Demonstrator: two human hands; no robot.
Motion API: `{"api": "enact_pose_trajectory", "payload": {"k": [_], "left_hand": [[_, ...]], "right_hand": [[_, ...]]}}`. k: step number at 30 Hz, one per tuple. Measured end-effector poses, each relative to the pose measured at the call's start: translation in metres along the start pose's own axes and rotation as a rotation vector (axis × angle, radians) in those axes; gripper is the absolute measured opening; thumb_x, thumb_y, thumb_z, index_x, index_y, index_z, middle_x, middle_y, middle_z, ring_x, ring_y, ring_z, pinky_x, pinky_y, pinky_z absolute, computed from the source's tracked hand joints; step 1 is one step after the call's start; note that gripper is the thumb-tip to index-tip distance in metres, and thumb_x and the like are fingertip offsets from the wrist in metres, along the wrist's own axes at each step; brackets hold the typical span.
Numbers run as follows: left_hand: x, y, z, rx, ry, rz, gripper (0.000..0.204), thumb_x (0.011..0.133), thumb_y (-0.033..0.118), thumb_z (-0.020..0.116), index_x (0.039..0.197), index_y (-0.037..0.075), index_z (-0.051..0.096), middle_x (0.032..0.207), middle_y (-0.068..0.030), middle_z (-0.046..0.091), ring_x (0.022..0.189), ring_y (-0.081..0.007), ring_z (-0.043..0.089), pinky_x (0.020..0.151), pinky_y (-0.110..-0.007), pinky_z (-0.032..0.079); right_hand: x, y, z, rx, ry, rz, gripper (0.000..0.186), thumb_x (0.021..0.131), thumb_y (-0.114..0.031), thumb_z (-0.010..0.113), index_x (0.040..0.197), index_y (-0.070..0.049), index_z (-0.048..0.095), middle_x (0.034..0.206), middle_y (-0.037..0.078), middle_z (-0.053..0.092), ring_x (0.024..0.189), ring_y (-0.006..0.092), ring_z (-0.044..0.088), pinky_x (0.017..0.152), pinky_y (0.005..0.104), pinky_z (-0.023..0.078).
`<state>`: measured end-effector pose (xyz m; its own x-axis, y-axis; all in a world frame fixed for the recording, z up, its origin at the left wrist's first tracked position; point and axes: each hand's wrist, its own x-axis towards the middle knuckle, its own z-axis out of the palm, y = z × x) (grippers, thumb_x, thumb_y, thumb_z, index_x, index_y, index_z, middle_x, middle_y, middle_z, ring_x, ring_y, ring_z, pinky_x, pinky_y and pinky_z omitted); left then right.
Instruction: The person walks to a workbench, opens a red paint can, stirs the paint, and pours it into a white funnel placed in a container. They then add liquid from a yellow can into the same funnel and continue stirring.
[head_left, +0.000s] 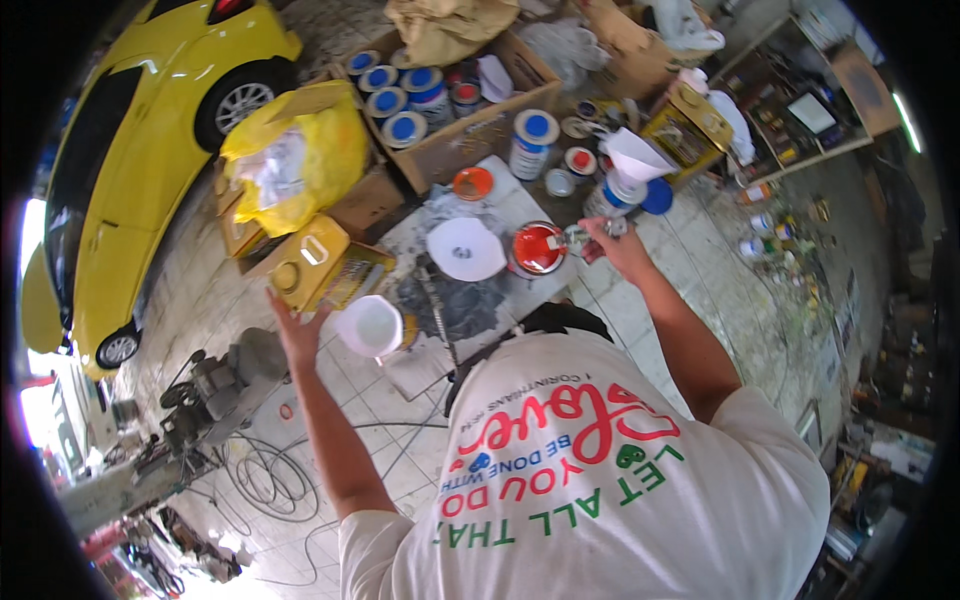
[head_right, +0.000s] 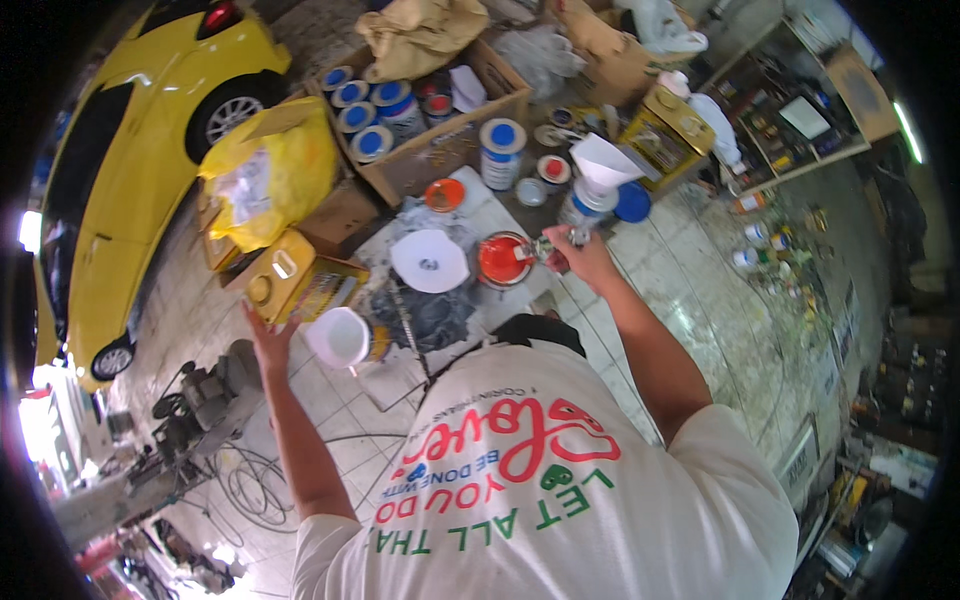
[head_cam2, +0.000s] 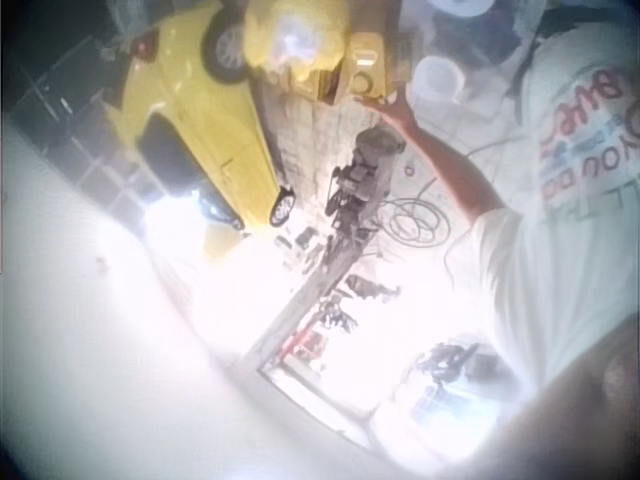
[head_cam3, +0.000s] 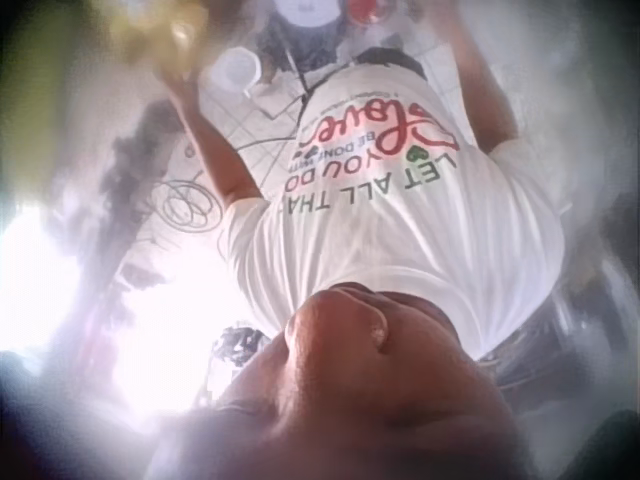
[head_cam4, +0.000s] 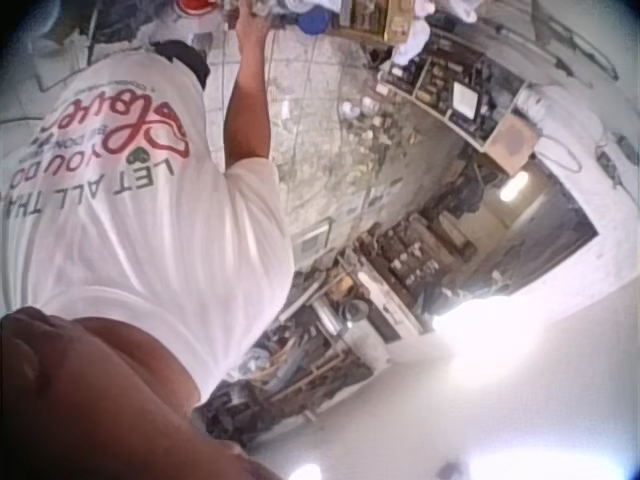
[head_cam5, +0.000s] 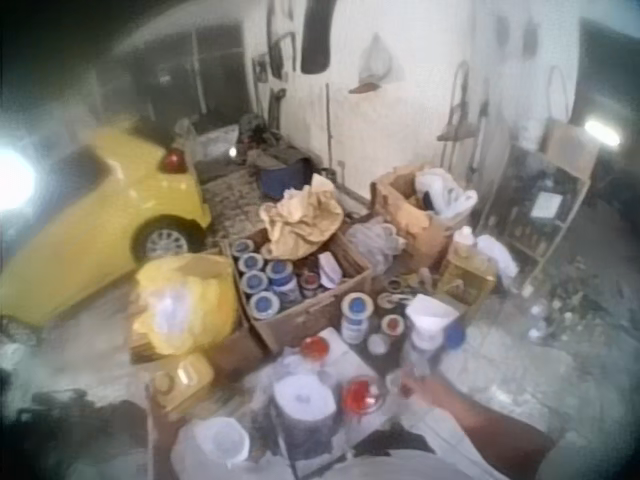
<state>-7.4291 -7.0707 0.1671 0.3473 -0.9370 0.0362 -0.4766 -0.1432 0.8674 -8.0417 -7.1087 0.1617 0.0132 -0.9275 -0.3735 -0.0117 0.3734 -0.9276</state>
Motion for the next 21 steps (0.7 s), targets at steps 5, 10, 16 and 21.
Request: {"api": "enact_pose_trajectory", "payload": {"k": [5,10,16,21], "left_hand": [[0.026,0.0,0.011,-0.24,-0.037,0.111,0.128,0.07,0.001,0.092,0.167,0.006,0.008,0.151,-0.0153,0.048,0.133,-0.0259,0.052,0.11,-0.039,0.047],[0.033,0.026,0.015,-0.095,-0.038,0.063,0.103,0.067,-0.004,0.089,0.154,0.0,0.035,0.137,-0.0117,0.058,0.124,-0.0233,0.058,0.107,-0.038,0.049],[0.011,0.017,0.018,-0.358,0.031,0.144,0.098,0.064,-0.003,0.091,0.149,0.0,0.041,0.136,-0.0105,0.059,0.123,-0.0223,0.059,0.107,-0.037,0.049],[0.009,0.038,0.021,-0.255,0.042,0.16,0.105,0.062,-0.002,0.092,0.152,-0.001,0.04,0.139,-0.011,0.058,0.126,-0.0234,0.057,0.108,-0.037,0.047]], "right_hand": [[-0.008,0.013,0.04,0.058,0.137,0.079,0.039,0.104,-0.031,0.067,0.13,-0.003,0.059,0.099,0.011,0.074,0.083,0.019,0.075,0.067,0.0322,0.06],[-0.036,0.023,0.022,-0.121,0.193,0.17,0.036,0.102,-0.031,0.07,0.123,-0.003,0.059,0.105,0.009,0.072,0.082,0.0185,0.073,0.066,0.0322,0.059],[-0.092,0.046,0.002,-0.212,0.248,0.177,0.046,0.097,-0.028,0.074,0.133,-0.003,0.062,0.1,0.01,0.072,0.074,0.0156,0.072,0.057,0.0297,0.053],[-0.128,0.087,-0.008,-0.297,0.234,0.329,0.045,0.096,-0.031,0.074,0.131,-0.003,0.064,0.092,0.007,0.072,0.072,0.0149,0.071,0.056,0.0282,0.053]]}}
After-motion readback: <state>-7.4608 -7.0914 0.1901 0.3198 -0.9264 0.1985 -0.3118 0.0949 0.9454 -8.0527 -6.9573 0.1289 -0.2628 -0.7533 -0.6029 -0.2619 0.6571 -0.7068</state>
